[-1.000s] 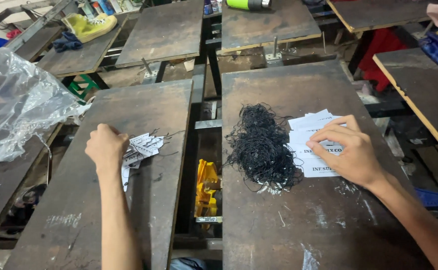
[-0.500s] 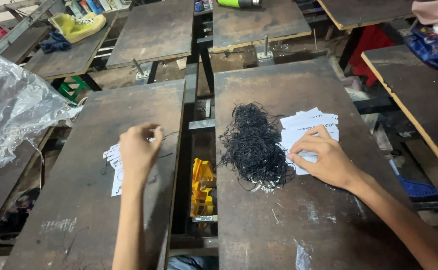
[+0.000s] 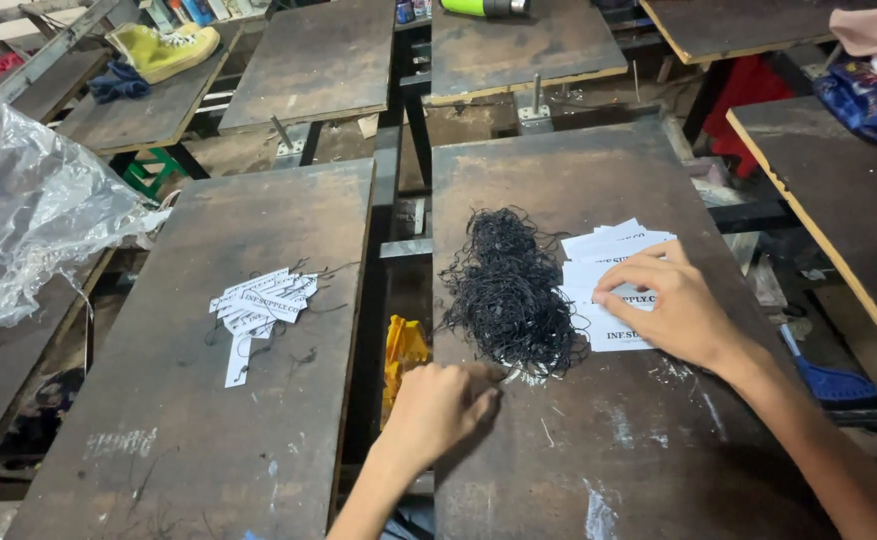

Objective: Manually threading paper brand labels onto black elastic loops at a workbench.

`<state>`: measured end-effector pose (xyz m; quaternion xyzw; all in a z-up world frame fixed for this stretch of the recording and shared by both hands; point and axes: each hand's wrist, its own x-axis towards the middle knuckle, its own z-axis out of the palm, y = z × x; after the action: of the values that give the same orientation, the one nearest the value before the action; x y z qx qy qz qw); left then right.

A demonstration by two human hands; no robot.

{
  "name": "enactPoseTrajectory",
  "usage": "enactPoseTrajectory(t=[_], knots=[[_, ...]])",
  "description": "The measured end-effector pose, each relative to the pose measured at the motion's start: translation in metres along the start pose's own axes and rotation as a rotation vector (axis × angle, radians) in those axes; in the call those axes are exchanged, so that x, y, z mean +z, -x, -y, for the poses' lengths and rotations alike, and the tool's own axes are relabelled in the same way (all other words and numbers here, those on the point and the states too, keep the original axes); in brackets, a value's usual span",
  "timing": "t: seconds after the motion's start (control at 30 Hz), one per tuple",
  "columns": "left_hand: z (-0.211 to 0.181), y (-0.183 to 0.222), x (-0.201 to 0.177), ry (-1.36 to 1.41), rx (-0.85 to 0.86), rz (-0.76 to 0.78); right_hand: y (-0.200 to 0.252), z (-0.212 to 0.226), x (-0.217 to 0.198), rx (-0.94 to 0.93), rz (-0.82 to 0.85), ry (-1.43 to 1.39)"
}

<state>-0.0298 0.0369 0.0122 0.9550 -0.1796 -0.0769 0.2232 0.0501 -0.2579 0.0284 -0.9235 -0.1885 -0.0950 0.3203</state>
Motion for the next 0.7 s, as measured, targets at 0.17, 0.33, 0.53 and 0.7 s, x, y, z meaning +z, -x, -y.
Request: enactPoseTrajectory(t=[0.17,0.33,0.53,0.7], knots=[[0.017,-0.005,0.04,-0.105,0.03,-0.123,-0.001,0.0,-0.008,0.033,-0.028,0.003],[0.019,-0.006,0.061,-0.11,0.084,-0.324,-0.002,-0.002,-0.005,0.019,-0.012,-0.011],[0.027,-0.015,0.079,-0.199,0.073,-0.392,-0.006,-0.005,-0.014,0.19,0.227,0.043],[0.02,-0.009,0.071,-0.255,0.031,-0.286,-0.005,0.009,-0.014,0.171,0.248,0.025]])
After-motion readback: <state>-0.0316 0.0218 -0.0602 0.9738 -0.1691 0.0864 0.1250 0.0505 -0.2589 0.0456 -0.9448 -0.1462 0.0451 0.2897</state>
